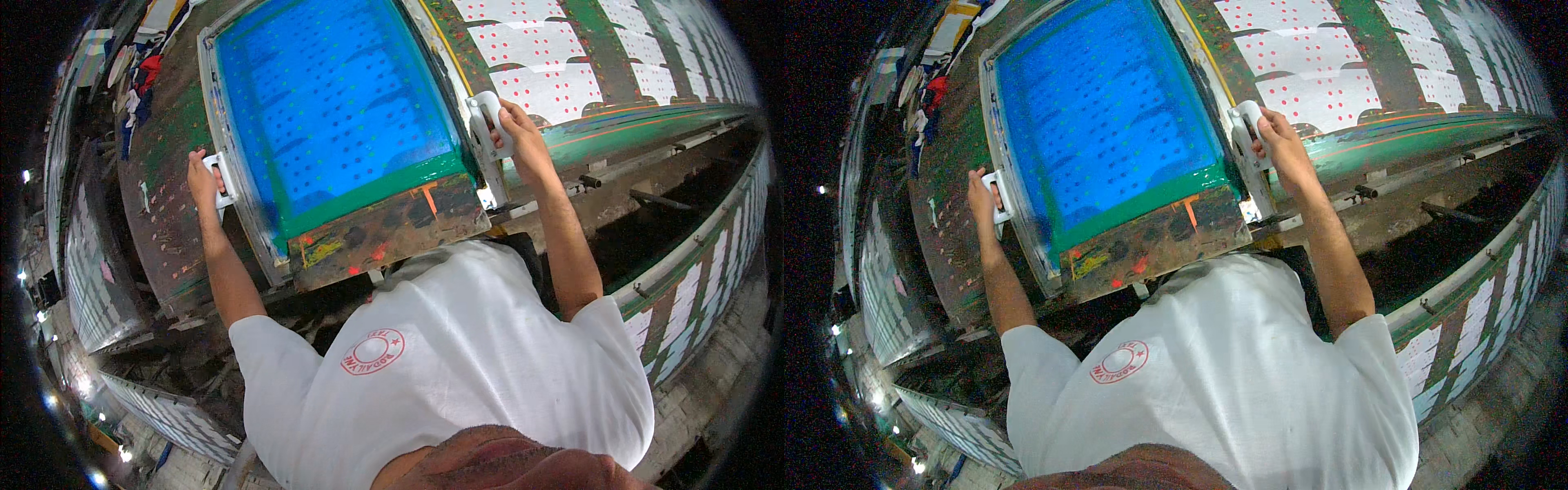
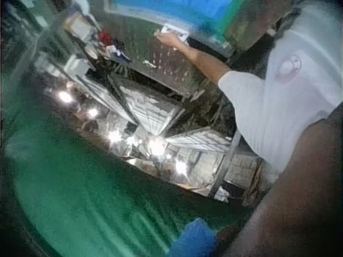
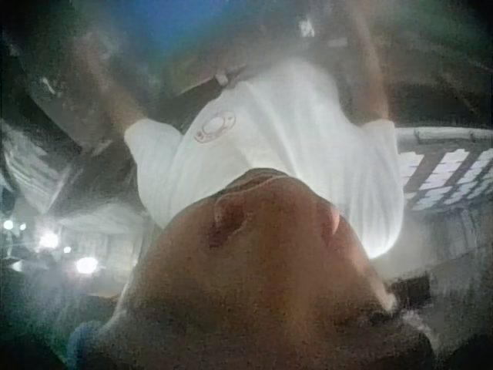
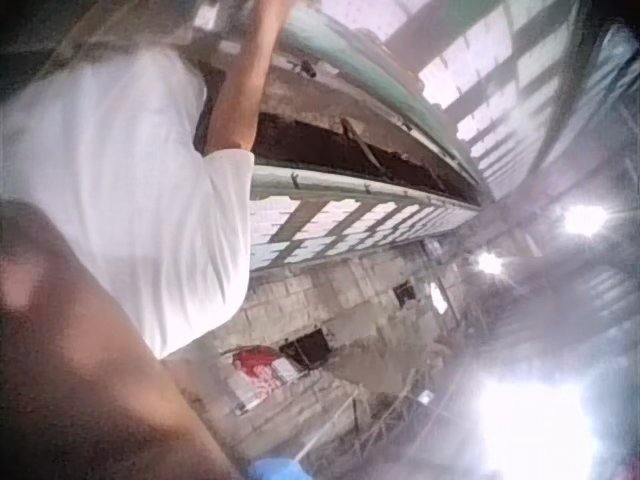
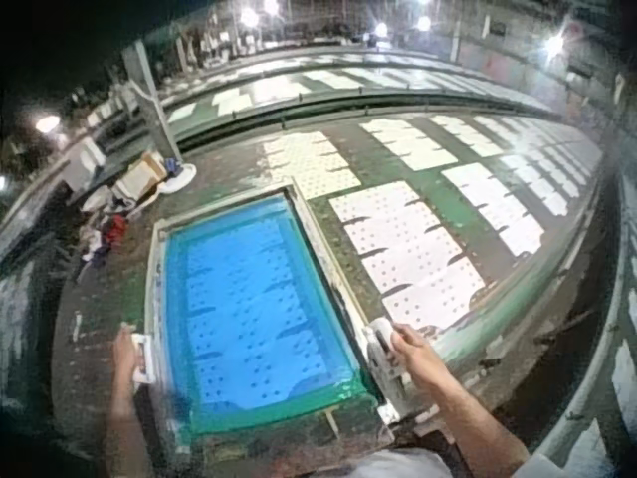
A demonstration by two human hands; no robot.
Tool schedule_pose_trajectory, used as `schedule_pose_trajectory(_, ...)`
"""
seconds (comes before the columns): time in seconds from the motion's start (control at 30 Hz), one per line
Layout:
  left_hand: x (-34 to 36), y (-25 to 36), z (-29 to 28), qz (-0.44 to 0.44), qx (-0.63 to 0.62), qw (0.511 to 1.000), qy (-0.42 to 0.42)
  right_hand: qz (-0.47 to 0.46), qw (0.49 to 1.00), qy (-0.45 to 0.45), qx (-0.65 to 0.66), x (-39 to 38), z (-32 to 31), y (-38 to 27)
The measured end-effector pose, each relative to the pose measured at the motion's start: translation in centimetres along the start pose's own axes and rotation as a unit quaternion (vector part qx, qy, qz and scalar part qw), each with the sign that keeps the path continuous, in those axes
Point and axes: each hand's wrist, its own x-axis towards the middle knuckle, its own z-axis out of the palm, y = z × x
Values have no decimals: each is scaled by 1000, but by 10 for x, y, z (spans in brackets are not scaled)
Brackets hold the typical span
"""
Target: The person uses a squeegee to pull blue ink across a screen-printing frame, repeatedly applying ink to a series of white paper sheets arranged on a green work surface. The person moves the frame between sheets and repositions the squeegee for each pass.
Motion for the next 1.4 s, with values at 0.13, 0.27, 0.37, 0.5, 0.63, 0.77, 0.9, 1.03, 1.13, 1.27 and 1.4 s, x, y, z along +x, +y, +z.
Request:
schedule_pose_trajectory(0.13,-2,-2,-2,12,-13,1000,1,9,1000,-12,4,-12,9,-22)
schedule_pose_trajectory(0.27,-1,2,-8,5,-68,997,-40,-49,998,-47,-1,-27,9,-43)
schedule_pose_trajectory(0.37,2,21,-13,-19,-118,992,-37,-39,997,-59,-16,-30,1,-56)
schedule_pose_trajectory(0.5,-3,79,-13,34,-100,993,-47,-57,996,-66,5,-16,-29,-66)
schedule_pose_trajectory(0.63,-29,145,46,54,-69,995,-42,-90,995,-42,27,13,-102,-72)
schedule_pose_trajectory(0.77,-72,195,147,12,-106,993,-54,-104,995,15,-1,49,-209,-79)
schedule_pose_trajectory(0.9,-121,234,254,34,-132,989,-56,-109,993,46,14,81,-317,-85)
schedule_pose_trajectory(1.03,-158,257,320,39,-158,984,-72,-111,991,69,6,96,-385,-84)
schedule_pose_trajectory(1.13,-172,264,332,41,-150,986,-62,-99,994,46,-18,102,-406,-79)
schedule_pose_trajectory(1.27,-179,268,340,38,-132,990,-37,-89,995,34,12,109,-422,-75)
schedule_pose_trajectory(1.4,-178,266,343,40,-116,992,-34,-87,996,8,3,113,-427,-71)
